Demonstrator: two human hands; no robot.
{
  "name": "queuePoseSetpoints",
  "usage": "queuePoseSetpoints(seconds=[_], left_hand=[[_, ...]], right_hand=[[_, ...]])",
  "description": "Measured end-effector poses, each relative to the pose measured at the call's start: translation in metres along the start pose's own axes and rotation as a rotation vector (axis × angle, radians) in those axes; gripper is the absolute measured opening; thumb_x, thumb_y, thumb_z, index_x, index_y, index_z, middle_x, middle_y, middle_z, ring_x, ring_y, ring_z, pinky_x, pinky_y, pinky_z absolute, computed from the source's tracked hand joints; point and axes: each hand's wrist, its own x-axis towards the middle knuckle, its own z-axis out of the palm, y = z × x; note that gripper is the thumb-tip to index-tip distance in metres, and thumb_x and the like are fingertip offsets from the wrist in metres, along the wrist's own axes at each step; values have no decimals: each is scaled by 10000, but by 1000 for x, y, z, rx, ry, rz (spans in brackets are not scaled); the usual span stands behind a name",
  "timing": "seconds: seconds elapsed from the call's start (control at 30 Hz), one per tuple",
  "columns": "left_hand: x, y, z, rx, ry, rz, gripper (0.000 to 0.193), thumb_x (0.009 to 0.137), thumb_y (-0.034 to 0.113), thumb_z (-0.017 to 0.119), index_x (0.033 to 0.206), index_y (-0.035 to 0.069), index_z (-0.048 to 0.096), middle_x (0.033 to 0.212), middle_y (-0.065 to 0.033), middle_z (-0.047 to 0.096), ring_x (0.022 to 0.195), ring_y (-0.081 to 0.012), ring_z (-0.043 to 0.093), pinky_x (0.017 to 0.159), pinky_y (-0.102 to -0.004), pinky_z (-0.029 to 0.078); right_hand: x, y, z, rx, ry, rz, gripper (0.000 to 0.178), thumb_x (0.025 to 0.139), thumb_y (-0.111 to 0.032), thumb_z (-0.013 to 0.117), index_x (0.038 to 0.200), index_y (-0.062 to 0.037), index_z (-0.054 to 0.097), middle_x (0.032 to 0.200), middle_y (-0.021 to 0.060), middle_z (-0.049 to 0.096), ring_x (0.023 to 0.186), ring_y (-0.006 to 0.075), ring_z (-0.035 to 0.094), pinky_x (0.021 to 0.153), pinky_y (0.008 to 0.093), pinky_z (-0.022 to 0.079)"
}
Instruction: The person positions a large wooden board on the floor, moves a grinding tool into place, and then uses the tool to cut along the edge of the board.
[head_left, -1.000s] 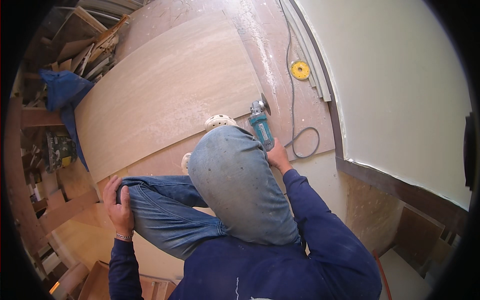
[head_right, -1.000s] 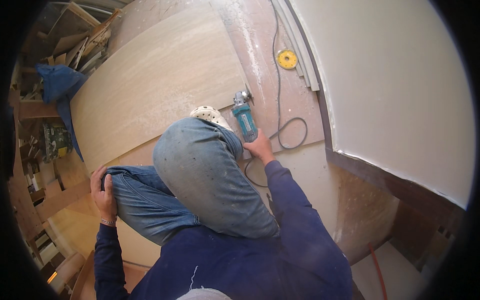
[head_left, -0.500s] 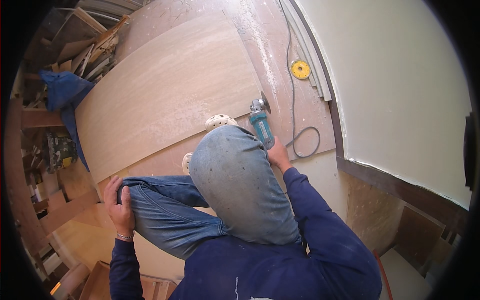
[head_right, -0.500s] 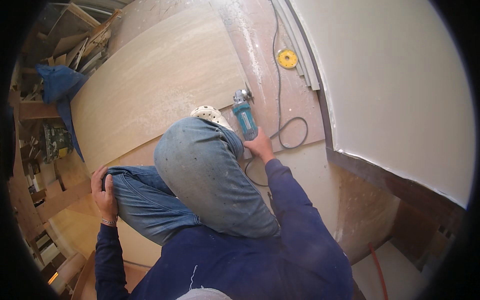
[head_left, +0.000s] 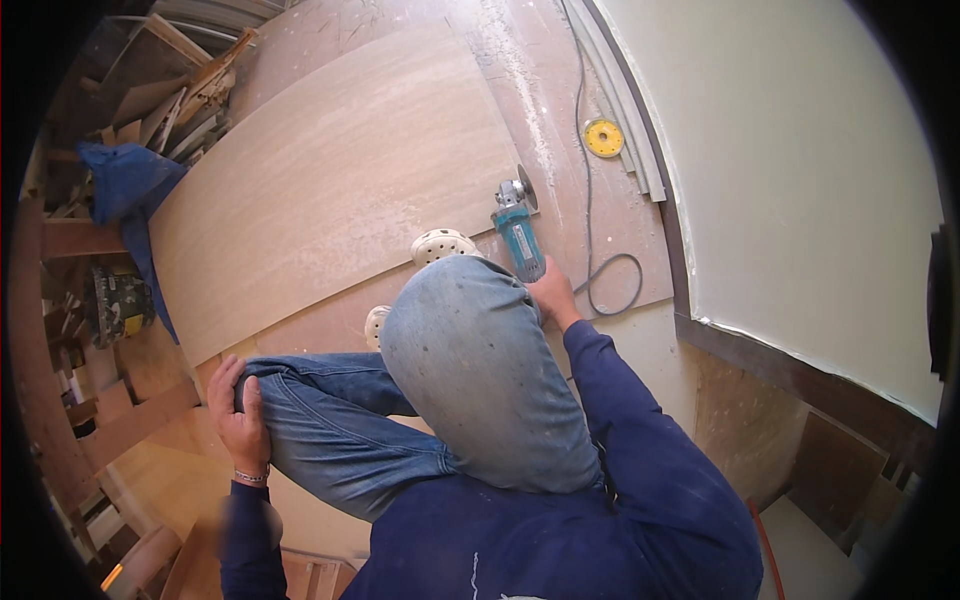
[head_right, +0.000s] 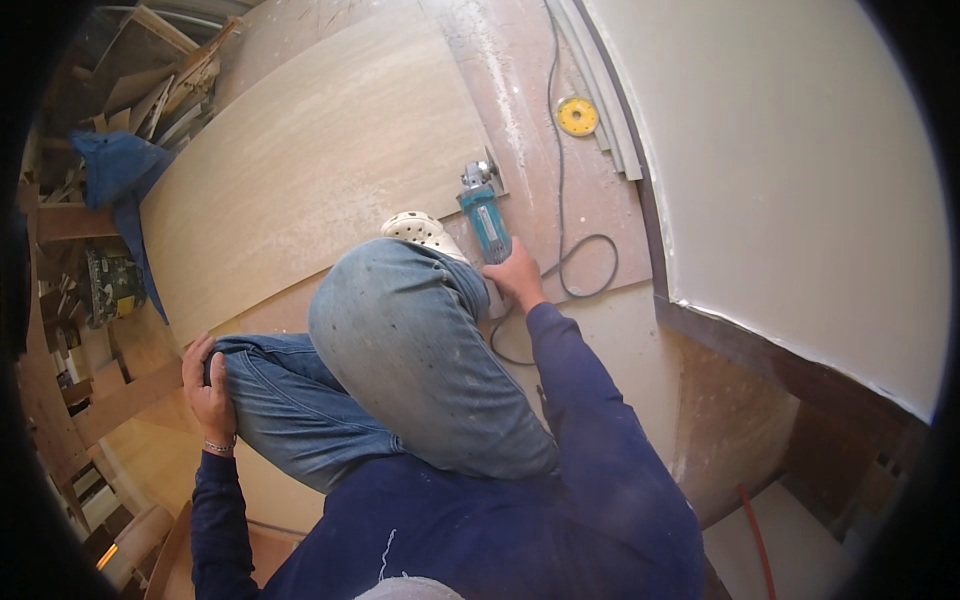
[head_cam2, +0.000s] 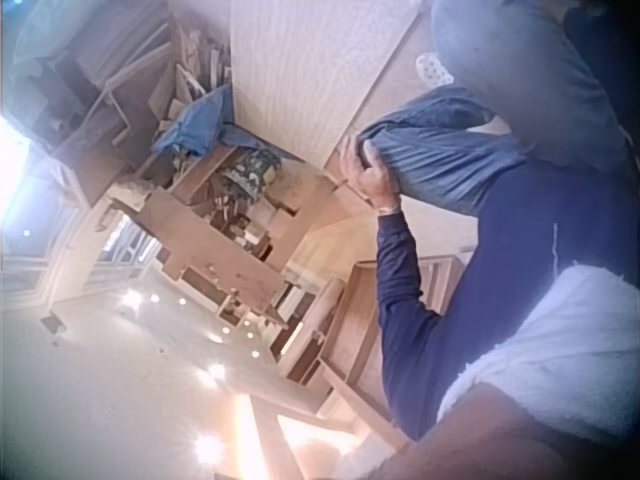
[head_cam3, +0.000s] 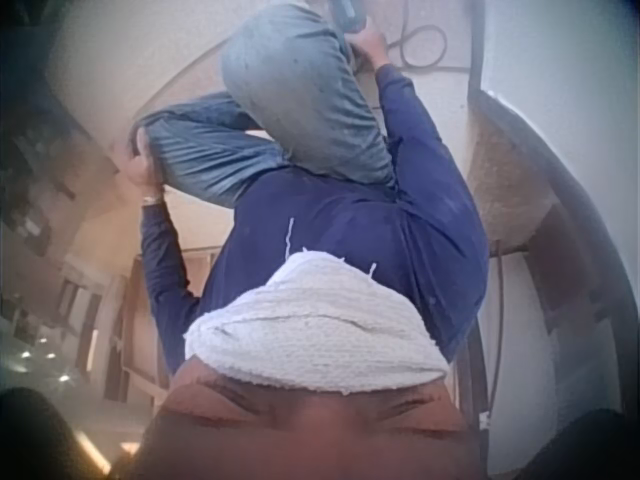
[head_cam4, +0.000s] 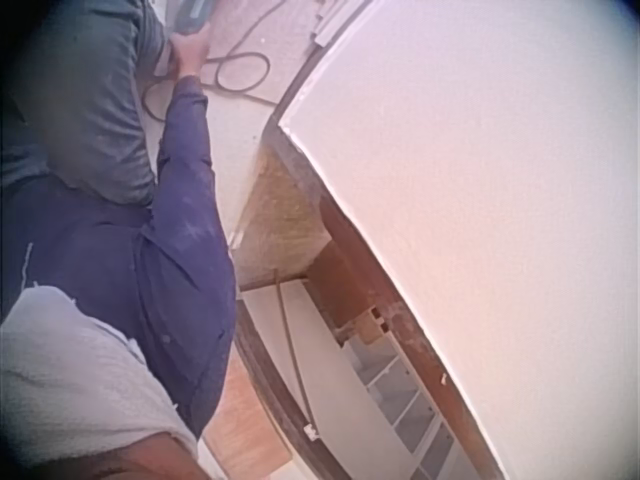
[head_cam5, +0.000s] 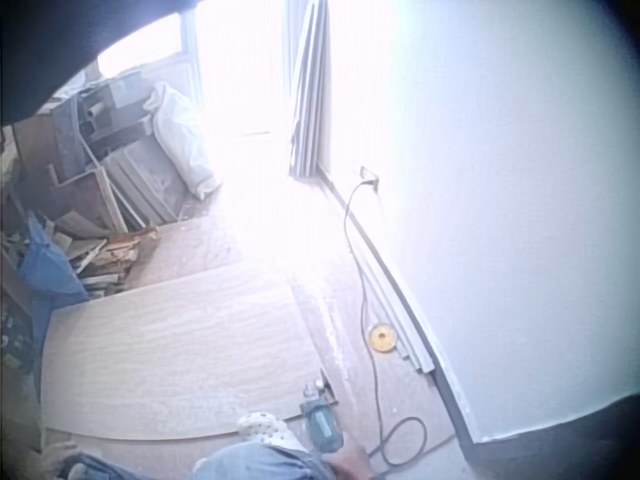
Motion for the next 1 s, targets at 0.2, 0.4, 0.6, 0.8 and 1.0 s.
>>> queuePoseSetpoints(seconds=[0.2,0.4,0.6,0.8,1.0], left_hand=[[0,0,0,-2,0,-1,298,938,174,628,1176,-2,665,1271,-175,621,1207,-308,560,1065,-392,395],[1,-1,-2,30,3,-11,305,922,190,642,1165,9,670,1264,-182,622,1203,-322,560,1065,-399,394],[0,-4,-2,43,7,-3,312,901,193,645,1158,15,656,1254,-186,615,1198,-345,551,1057,-420,395],[7,6,-4,87,-44,3,316,897,190,629,1148,-1,649,1268,-186,608,1200,-343,544,1063,-421,385],[12,5,-2,45,-33,2,311,828,168,644,1086,-6,633,1213,-216,599,1151,-398,543,1022,-476,405]], right_hand=[[12,-13,1,51,14,-31,549,626,-309,735,1077,-47,565,967,254,679,935,445,649,819,467,520],[42,-48,-7,70,32,-128,569,617,-307,745,1090,-35,584,963,242,687,924,419,667,809,455,527],[117,-117,-40,-40,-40,-216,608,607,-320,770,1113,-23,613,974,236,696,929,391,680,820,436,536],[179,-215,-69,-15,-111,-305,398,610,-273,768,881,-3,659,769,174,685,683,303,687,628,384,553],[233,-299,-80,16,-145,-248,340,620,-222,767,851,0,654,724,129,664,559,218,649,465,339,528]])
